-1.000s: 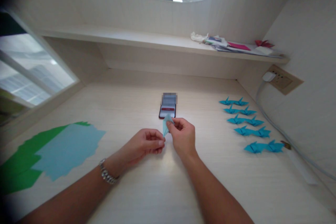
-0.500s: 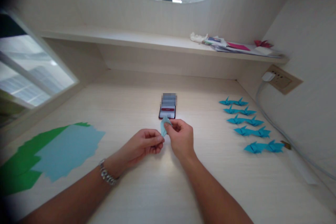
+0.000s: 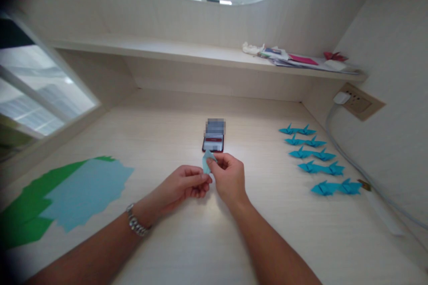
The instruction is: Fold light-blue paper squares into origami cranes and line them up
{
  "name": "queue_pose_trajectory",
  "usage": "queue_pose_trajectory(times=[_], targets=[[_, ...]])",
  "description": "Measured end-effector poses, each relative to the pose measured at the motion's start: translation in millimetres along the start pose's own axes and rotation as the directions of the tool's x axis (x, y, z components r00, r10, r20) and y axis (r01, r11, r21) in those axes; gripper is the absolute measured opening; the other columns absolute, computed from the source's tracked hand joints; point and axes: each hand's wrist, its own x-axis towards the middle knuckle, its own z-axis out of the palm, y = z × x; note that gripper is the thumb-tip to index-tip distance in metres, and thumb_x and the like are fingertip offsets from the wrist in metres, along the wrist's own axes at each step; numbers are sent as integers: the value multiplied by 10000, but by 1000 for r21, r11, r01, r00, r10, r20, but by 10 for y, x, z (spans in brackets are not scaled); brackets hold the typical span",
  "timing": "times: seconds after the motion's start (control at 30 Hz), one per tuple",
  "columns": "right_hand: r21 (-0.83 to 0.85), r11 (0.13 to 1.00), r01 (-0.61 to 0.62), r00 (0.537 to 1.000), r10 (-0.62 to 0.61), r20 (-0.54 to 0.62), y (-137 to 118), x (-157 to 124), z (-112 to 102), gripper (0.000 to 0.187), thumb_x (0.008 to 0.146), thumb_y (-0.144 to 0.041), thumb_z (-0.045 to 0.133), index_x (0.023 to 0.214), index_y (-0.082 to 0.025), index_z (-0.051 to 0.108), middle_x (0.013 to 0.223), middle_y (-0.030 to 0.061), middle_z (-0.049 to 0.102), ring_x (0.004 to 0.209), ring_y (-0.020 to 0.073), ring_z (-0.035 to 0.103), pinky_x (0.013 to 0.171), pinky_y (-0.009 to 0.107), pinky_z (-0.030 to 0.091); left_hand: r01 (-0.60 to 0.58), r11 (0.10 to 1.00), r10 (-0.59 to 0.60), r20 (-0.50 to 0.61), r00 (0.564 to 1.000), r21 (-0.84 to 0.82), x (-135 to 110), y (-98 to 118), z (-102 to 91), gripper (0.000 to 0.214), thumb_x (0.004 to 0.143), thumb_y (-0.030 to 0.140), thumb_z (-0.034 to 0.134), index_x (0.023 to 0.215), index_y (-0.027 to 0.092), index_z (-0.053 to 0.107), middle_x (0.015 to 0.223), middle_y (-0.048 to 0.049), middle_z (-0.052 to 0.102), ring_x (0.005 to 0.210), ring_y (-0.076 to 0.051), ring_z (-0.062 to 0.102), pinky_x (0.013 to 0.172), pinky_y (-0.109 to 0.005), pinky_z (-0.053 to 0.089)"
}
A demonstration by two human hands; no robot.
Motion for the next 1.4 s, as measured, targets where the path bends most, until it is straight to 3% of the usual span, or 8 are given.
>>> queue_pose_trajectory(times=[0.37, 0.47, 0.57, 0.73, 0.87, 1.13, 1.3, 1.4], targets=[[111, 990, -85, 996, 85, 12, 19, 29, -20, 234, 660, -315, 745, 814, -141, 715, 710, 50, 711, 600, 151, 624, 580, 279, 519, 8, 995, -11, 32, 999, 97, -14, 15, -94, 179, 647, 209, 773, 726, 103, 652, 623, -47, 649, 521, -105, 575, 538, -232, 447], [143, 981, -130, 991, 127, 34, 64, 49, -35, 268, 645, -329, 760, 827, -138, 713, 714, 53, 712, 600, 149, 625, 588, 283, 524, -95, 994, 99, -55, 994, 61, 15, 40, -126, 272, 670, 225, 762, 898, 135, 646, 721, -37, 667, 618, -128, 621, 607, -255, 485], [167, 971, -172, 981, 153, 123, 88, 50, -34, 277, 619, -334, 780, 813, -147, 716, 724, 50, 715, 606, 147, 631, 589, 279, 526, -251, 966, 258, -161, 953, 62, 52, 45, -151, 309, 744, 261, 706, 1028, 178, 616, 805, -37, 682, 730, -147, 643, 697, -290, 505], [147, 953, -265, 942, 223, 250, 60, 52, -49, 296, 574, -334, 804, 795, -153, 727, 706, 42, 713, 622, 150, 647, 596, 276, 539, -291, 936, 331, -214, 919, 196, 86, 16, -199, 178, 701, 231, 733, 833, 128, 674, 807, -63, 696, 720, -153, 636, 703, -292, 508], [146, 924, -353, 900, 293, 323, 18, 77, -91, 301, 572, -315, 801, 816, -151, 735, 711, 41, 715, 631, 146, 653, 628, 284, 547, -274, 942, 317, -238, 918, 194, 89, 22, -218, 168, 686, 220, 732, 817, 120, 695, 777, -70, 705, 692, -161, 637, 686, -302, 514], [197, 893, -404, 887, 330, 323, -3, 75, -141, 305, 542, -242, 810, 825, -152, 743, 745, 56, 724, 601, 138, 654, 612, 274, 545, -281, 957, 289, -245, 925, 67, 59, 44, -190, 150, 640, 179, 755, 773, 125, 710, 725, -58, 707, 669, -159, 644, 673, -300, 522], [232, 869, -438, 861, 332, 385, -20, 81, -158, 232, 632, -282, 759, 799, -122, 736, 761, 83, 719, 690, 172, 672, 664, 292, 547, -285, 943, 324, -275, 905, 173, 63, 49, -184, 137, 631, 150, 748, 764, 126, 724, 738, -67, 717, 679, -164, 650, 691, -303, 529], [202, 892, -405, 887, 330, 322, -1, 78, -134, 223, 614, -291, 774, 757, -129, 720, 735, 68, 713, 664, 168, 663, 665, 311, 549, -292, 937, 337, -269, 902, 194, 69, 39, -181, 151, 625, 128, 748, 774, 121, 725, 763, -72, 718, 701, -158, 649, 717, -291, 527]])
